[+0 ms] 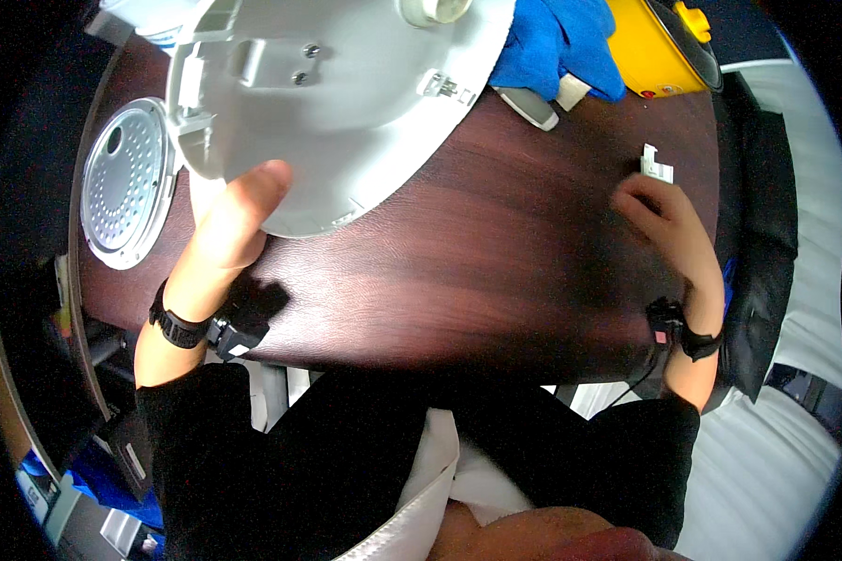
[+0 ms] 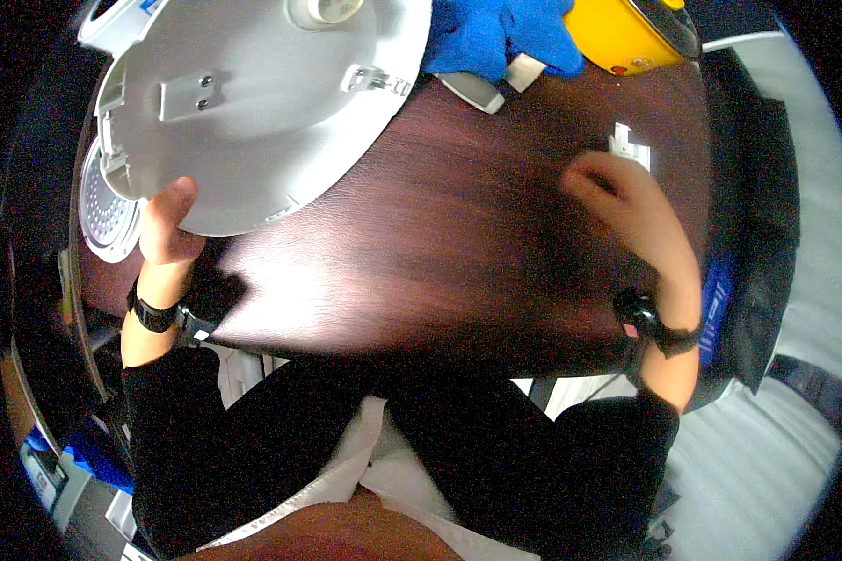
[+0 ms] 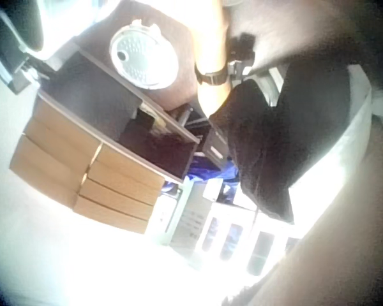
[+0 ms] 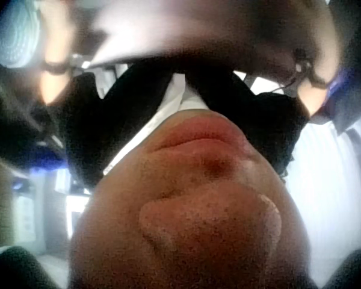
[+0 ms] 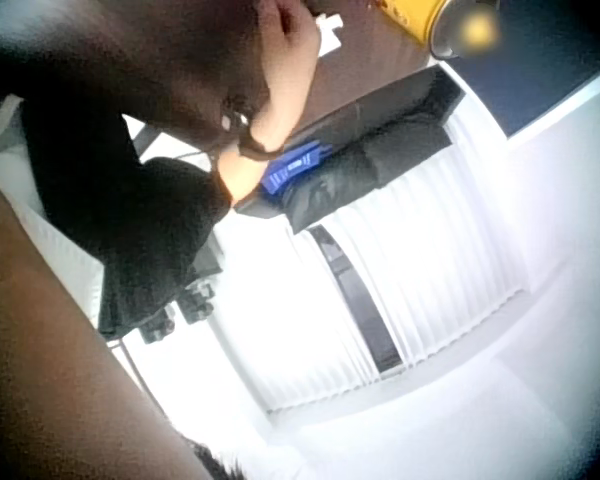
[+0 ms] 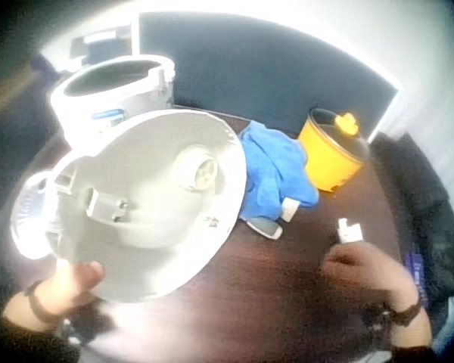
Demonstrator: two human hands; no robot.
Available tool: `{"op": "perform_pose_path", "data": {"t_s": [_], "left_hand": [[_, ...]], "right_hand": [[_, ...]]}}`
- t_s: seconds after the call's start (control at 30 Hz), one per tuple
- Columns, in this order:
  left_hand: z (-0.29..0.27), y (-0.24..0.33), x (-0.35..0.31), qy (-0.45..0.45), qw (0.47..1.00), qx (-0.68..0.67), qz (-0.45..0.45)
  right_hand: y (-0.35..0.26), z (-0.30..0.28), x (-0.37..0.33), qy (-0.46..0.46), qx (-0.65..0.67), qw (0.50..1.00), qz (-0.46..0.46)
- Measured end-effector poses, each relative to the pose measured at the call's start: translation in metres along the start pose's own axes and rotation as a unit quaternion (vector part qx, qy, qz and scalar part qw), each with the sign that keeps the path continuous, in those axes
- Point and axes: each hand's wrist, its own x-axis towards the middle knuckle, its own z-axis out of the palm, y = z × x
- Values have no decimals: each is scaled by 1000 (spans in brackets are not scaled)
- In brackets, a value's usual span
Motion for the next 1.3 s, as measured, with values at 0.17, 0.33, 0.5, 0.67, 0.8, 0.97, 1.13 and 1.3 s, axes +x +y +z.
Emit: {"op": "perform_pose_path", "data": {"t_s": [0.17,0.33,0.5,0.67,0.8,0.97,1.13,1.3], "left_hand": [[-31,-25,-7,84,994,-51,49],[-57,-26,-22,149,982,-84,79],[-52,-28,-18,204,973,-39,97],[-44,-20,-18,184,976,-65,95],[-51,-29,-19,185,965,67,173],[-51,-29,-21,107,973,35,203],[-52,-35,-20,123,894,292,316],[-33,-25,-23,90,925,140,341]], "right_hand": [[87,-33,-42,164,-213,962,-43],[120,-40,-55,209,-215,953,43],[135,-32,-51,238,-188,953,19],[128,-33,-32,222,-168,959,55],[122,-35,-26,161,-177,964,119],[129,-36,-26,163,-168,965,121],[118,-36,-23,145,-173,959,171],[140,-37,-18,173,-244,952,70]]}}
